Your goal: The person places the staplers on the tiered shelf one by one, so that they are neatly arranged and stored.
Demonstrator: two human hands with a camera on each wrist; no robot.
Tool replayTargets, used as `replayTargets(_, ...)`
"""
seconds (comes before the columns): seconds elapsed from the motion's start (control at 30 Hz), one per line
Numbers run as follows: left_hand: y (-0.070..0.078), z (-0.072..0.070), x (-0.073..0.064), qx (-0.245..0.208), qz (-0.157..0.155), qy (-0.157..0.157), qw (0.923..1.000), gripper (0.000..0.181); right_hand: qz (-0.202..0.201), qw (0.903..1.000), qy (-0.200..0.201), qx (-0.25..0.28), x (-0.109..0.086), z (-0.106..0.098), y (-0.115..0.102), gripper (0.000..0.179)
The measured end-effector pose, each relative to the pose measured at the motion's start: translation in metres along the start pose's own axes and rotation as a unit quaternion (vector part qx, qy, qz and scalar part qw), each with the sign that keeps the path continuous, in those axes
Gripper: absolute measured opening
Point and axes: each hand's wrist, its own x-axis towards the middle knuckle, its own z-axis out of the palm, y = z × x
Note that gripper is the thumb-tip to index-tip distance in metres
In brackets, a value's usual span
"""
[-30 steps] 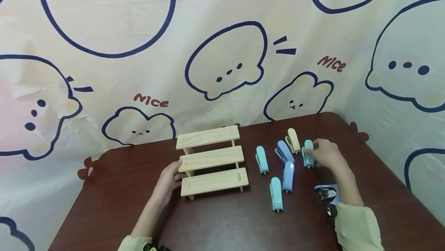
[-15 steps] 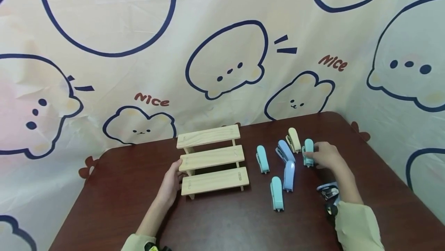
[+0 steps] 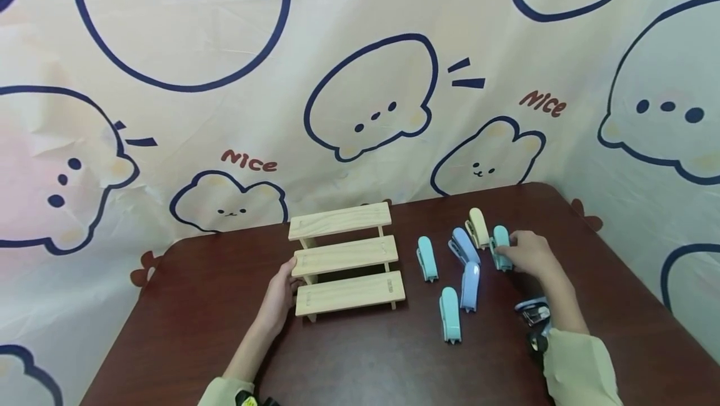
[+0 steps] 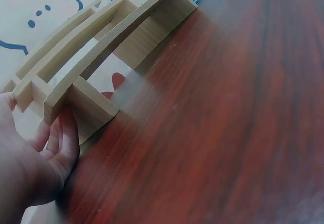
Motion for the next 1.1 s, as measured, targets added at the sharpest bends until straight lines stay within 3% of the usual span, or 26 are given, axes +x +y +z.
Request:
replayTargets(0.27, -0.0016, 0.0002, 0.0018, 0.002, 0.008, -0.008, 0.9999, 0.063, -0.014, 0.9989, 0.018, -0.042, -0.0003, 0.0006, 0.0029, 0.044)
replayTargets(0.5, -0.0023, -0.0003, 0.0021, 0.007, 0.009, -0.007, 0.9999, 0.065, -0.029, 0.9973, 0.031, -0.059, -0.0007, 0.0026, 0.0038, 0.033)
replayTargets(0.8, -0.0042, -0.0019, -0.0016, 0.005, 0.013, -0.005, 0.9999, 0.065, -0.02, 0.998, 0.035, -0.048, -0.004, 0.0035, 0.0003, 0.029)
replayTargets(1.1, -0.001, 0.0004, 0.0, -0.006, 0.016, -0.005, 0.9998, 0.064, -0.014, 0.9977, 0.065, -0.014, -0.0065, -0.0006, -0.003, 0.032)
